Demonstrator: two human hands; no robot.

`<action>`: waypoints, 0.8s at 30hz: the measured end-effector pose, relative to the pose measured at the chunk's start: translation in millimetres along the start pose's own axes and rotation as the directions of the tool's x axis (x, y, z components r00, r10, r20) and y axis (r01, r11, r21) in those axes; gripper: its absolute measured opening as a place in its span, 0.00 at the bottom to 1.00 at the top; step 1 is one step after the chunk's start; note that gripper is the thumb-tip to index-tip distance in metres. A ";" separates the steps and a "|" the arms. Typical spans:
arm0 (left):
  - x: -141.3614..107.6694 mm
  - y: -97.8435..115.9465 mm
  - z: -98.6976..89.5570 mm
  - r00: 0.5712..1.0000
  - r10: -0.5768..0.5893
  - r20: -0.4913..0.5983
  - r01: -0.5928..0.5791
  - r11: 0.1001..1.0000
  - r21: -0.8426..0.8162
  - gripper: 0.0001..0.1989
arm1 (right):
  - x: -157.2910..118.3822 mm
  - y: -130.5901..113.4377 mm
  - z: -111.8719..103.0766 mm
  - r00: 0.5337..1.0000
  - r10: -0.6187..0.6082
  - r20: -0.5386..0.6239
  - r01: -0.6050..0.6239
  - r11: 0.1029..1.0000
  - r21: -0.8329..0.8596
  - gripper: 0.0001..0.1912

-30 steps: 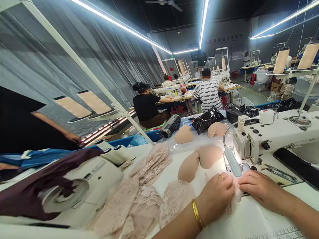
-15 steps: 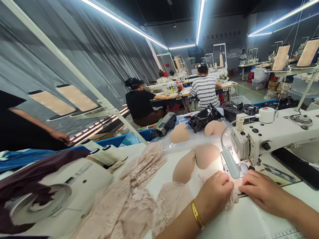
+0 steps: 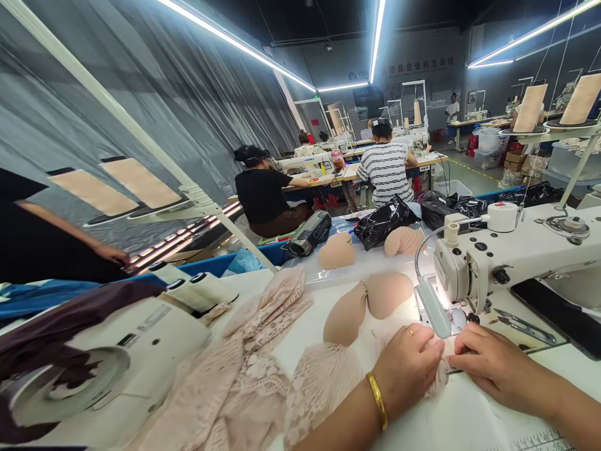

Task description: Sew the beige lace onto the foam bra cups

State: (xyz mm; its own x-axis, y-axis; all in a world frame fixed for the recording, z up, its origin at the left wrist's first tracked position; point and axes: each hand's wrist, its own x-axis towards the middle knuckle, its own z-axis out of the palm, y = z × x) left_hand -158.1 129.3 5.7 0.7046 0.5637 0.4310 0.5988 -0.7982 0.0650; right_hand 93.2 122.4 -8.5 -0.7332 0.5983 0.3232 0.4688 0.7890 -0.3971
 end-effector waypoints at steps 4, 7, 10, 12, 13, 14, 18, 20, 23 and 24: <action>-1.4 -1.7 2.1 0.999 -0.001 -0.049 0.001 1.000 0.013 0.06 | 1.7 -2.2 -1.3 1.000 0.025 0.009 -0.025 1.000 -0.018 0.19; -1.7 -2.1 3.1 0.997 -0.002 -0.074 0.003 1.000 0.017 0.07 | 2.4 -3.8 -2.0 1.000 0.021 0.005 -0.021 0.999 -0.040 0.19; -1.1 -2.2 2.7 0.998 0.005 -0.069 -0.005 1.000 0.009 0.08 | 2.1 -4.3 -1.9 1.000 0.026 0.015 -0.025 0.998 -0.055 0.19; -1.1 -2.7 2.9 0.998 0.009 -0.055 -0.009 1.000 -0.006 0.08 | 1.5 -3.7 -1.5 0.999 0.027 0.024 -0.025 0.998 -0.051 0.18; -1.2 -3.0 3.3 0.999 0.008 -0.048 -0.009 1.000 -0.014 0.07 | 1.3 -3.1 -1.3 0.999 0.026 0.028 -0.024 0.999 -0.045 0.18; -1.4 -3.4 3.9 0.999 0.010 -0.047 -0.011 1.000 -0.021 0.07 | 1.3 -2.5 -1.1 0.999 0.026 0.029 -0.025 0.999 -0.037 0.19; -2.1 -5.3 7.6 0.995 0.025 -0.094 -0.029 0.999 -0.043 0.09 | 2.9 -0.6 -0.3 0.998 0.066 0.014 -0.066 0.998 -0.009 0.20; -2.0 -6.4 9.6 0.993 0.036 -0.110 -0.044 0.997 -0.064 0.10 | 4.2 -0.5 0.6 0.994 0.102 0.026 -0.102 0.994 -0.030 0.19; -1.1 -9.0 13.1 0.995 0.055 -0.086 -0.063 0.994 -0.091 0.10 | 4.9 0.1 3.4 0.991 0.132 0.032 -0.129 0.989 -0.072 0.18; -0.5 -10.3 14.5 0.996 0.055 -0.074 -0.062 0.994 -0.092 0.09 | 4.7 0.7 4.6 0.991 0.134 0.022 -0.132 0.988 -0.083 0.18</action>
State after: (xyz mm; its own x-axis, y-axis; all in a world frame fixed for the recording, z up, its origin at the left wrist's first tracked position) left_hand -159.1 140.3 -8.3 0.7068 0.5015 0.4990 0.5164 -0.8478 0.1205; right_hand 87.8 125.1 -11.2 -0.6746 0.6954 0.2477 0.6008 0.7121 -0.3632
